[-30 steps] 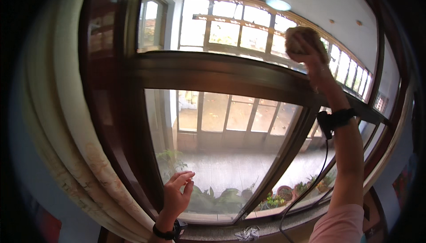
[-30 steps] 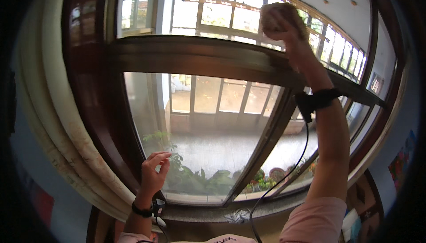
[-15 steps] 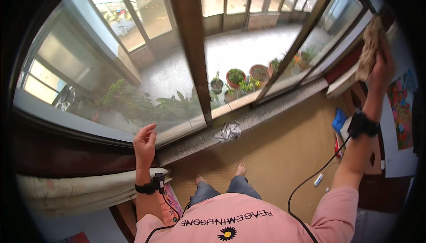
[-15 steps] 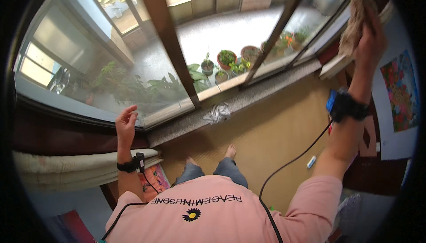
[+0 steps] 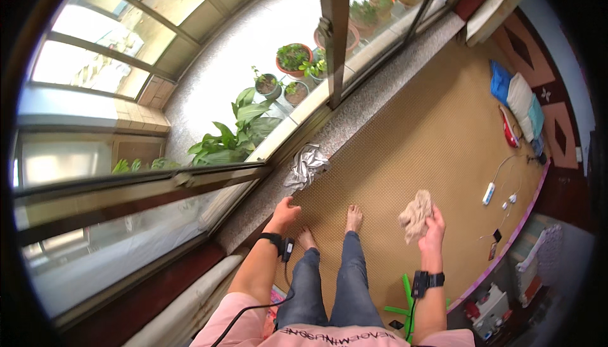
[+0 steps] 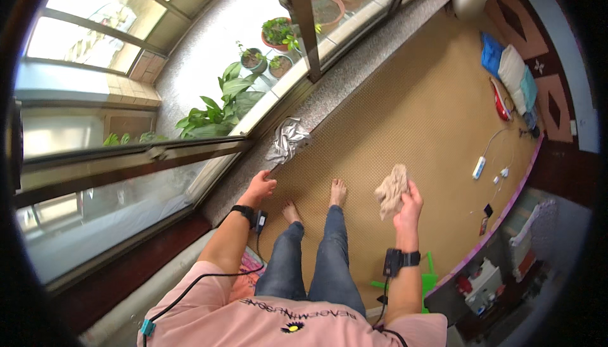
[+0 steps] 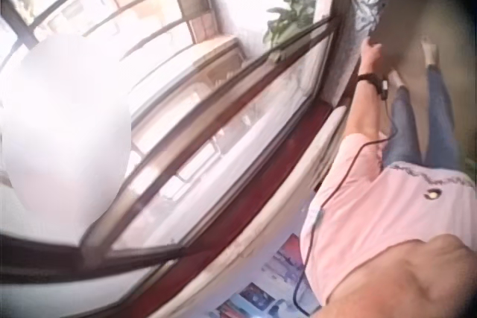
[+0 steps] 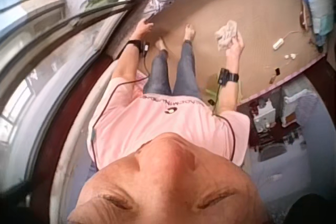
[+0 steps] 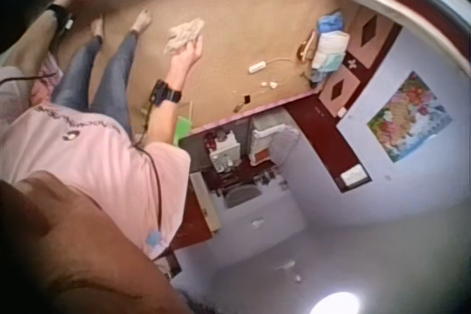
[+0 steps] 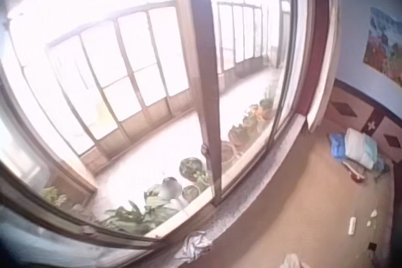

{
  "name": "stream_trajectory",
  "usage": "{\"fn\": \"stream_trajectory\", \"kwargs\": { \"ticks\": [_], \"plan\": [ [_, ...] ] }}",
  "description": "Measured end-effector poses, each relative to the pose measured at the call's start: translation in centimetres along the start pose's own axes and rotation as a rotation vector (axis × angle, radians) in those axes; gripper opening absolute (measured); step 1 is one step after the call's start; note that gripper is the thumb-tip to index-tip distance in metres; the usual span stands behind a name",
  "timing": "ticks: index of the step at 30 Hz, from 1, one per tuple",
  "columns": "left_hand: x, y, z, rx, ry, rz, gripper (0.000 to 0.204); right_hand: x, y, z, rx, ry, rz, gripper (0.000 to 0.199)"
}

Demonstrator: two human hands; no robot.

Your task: The person wipes the wooden window frame and glass panes with a cloth, moving methodically across the surface. They briefly reposition a green plastic stool to reach higher sections of the window before continuing to clean the frame and glass.

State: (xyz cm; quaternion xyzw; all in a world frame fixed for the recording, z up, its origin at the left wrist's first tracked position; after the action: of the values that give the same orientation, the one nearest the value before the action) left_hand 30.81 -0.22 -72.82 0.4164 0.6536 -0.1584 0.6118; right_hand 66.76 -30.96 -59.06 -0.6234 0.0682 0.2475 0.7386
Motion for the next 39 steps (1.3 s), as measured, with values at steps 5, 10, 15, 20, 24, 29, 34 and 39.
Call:
{"fn": "stream_trajectory", "kwargs": {
  "ticks": [5,10,15,20,24,29,34,39],
  "plan": [
    [13.5,1.5,3.8,-0.311,0.112,-0.136,0.093,-4.4,11.8,-7.9,-0.121,0.099,0.184,0.054],
    [23.8,2.0,6.1,-0.209,0.514,-0.116,0.100,-9.4,15.4,-13.7,-0.169,0.144,0.251,0.051],
    [27.7,1.9,5.9,-0.055,0.533,-0.040,0.031,-12.0,15.3,-14.7,-0.182,0.201,0.264,0.048],
    [19.7,5.8,5.0,-0.601,-0.105,0.182,0.015,-12.1,12.9,-12.0,-0.143,0.180,0.239,0.047],
    [6.6,10.5,2.1,-0.523,-0.287,0.281,0.025,-11.1,10.8,-7.1,0.016,0.095,0.239,0.044],
    [-11.9,15.1,0.8,-0.407,-0.520,0.519,0.045,-9.7,5.6,0.1,0.254,-0.050,0.225,0.041],
    [-28.5,18.9,-1.3,-0.437,-0.545,0.680,0.049,-7.7,-2.1,6.9,0.343,-0.296,0.180,0.037],
    [-43.1,23.3,-5.7,-0.563,-0.546,0.895,0.048,-4.3,-11.1,13.4,0.481,-0.564,0.050,0.040]
  ]
}}
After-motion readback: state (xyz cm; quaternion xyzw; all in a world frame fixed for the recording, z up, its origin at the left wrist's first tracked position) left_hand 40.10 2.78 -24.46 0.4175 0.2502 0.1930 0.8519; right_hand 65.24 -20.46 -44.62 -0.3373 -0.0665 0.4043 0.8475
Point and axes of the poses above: each hand's wrist, its own x-axis towards the middle knuckle, its own z-axis out of the palm, y = z × x, the point moved 4 cm from there along x, towards the middle knuckle, and after that the axes turned 12 degrees about -z, right-handed, at the moved point
